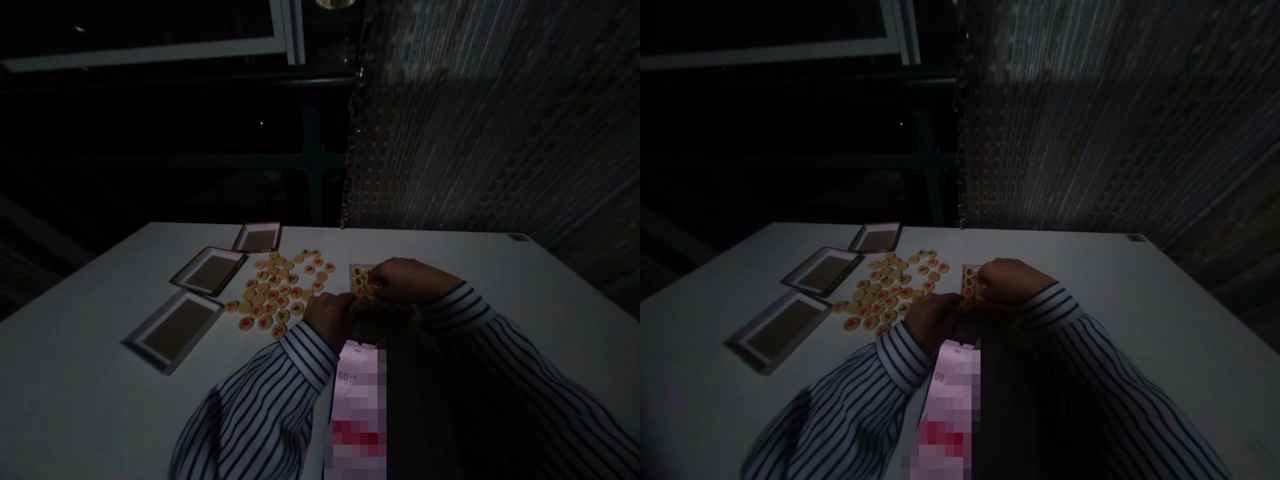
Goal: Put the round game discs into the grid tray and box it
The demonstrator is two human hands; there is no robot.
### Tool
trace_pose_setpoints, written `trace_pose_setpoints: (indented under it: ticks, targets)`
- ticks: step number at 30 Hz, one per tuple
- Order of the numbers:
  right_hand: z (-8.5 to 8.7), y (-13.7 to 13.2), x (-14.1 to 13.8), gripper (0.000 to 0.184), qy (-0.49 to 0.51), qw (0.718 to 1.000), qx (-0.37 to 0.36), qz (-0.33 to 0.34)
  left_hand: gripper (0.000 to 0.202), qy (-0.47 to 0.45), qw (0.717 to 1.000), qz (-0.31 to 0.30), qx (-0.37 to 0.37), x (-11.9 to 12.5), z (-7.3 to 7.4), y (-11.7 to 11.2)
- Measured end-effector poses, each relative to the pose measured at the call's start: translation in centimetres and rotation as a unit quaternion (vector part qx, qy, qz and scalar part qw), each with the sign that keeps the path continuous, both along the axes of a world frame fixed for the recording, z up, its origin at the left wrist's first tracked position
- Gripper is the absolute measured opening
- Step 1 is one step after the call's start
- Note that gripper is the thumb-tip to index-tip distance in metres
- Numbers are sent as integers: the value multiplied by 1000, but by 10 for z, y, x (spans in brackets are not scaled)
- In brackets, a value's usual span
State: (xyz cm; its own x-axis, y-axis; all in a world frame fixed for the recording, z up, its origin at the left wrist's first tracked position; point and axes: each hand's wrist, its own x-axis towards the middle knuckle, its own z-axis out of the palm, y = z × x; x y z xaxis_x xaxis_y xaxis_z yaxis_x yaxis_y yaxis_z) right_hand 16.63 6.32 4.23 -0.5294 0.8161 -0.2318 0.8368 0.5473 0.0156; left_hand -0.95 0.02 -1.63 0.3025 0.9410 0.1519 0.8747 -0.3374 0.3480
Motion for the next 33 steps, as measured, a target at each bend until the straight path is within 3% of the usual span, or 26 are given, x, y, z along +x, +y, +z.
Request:
trace_pose_setpoints:
  ticks: [33]
  targets:
    - [1,-2,0,29,9,1000,-23,9,30,2,1000,5,-10,0,0,0]
